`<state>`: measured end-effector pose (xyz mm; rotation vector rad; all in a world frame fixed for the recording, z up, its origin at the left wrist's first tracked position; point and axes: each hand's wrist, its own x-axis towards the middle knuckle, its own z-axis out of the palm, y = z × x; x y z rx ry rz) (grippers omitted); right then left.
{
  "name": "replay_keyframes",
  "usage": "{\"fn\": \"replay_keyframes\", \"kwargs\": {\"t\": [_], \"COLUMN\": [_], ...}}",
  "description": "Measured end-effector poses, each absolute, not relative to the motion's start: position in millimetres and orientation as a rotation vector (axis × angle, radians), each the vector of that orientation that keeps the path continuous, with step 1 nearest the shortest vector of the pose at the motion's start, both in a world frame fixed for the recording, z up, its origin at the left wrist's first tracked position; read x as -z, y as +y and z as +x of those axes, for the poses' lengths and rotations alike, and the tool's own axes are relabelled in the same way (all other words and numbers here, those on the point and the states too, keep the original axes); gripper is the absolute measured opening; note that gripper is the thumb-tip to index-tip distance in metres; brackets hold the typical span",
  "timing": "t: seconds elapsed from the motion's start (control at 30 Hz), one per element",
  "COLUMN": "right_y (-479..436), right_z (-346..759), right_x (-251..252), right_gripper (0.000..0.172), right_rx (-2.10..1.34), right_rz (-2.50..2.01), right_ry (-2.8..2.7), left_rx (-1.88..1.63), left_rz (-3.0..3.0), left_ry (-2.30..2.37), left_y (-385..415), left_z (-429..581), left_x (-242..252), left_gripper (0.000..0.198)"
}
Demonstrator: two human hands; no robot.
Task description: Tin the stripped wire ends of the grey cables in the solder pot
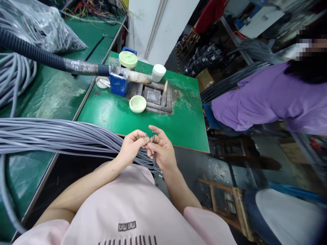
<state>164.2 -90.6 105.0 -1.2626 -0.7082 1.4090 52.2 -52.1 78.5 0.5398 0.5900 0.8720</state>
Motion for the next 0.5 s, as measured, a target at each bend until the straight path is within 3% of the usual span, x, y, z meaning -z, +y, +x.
{"fn": "replay_keyframes", "kwargs": {"t": [0.23,0.43,0.5], "right_y": [-92.2,-88.8,-88.0], "right_z": [163.6,166.9,168.3], "right_x": [-107.2,-104.4,-104.0], "right_gripper": [0.052,0.015,0.011], "right_rx": [-1.393,-1.289,-1.243], "right_rz": [-1.253,-1.333,-1.369], "right_ry": [-0.745,-0.802,-0.822], "left_rx": [-0.880,-0.921,-0.927], "left_rz": [0.596,0.554,0.554], "left_ry": [0.544,0.650,0.637], "left_y": [-53.6,-49.0,-47.9], "left_z": [48.9,50.1,50.5], "left_x": [-81.7,-80.3,-80.9], "left_gripper": [0.018,0.017,0.017]}}
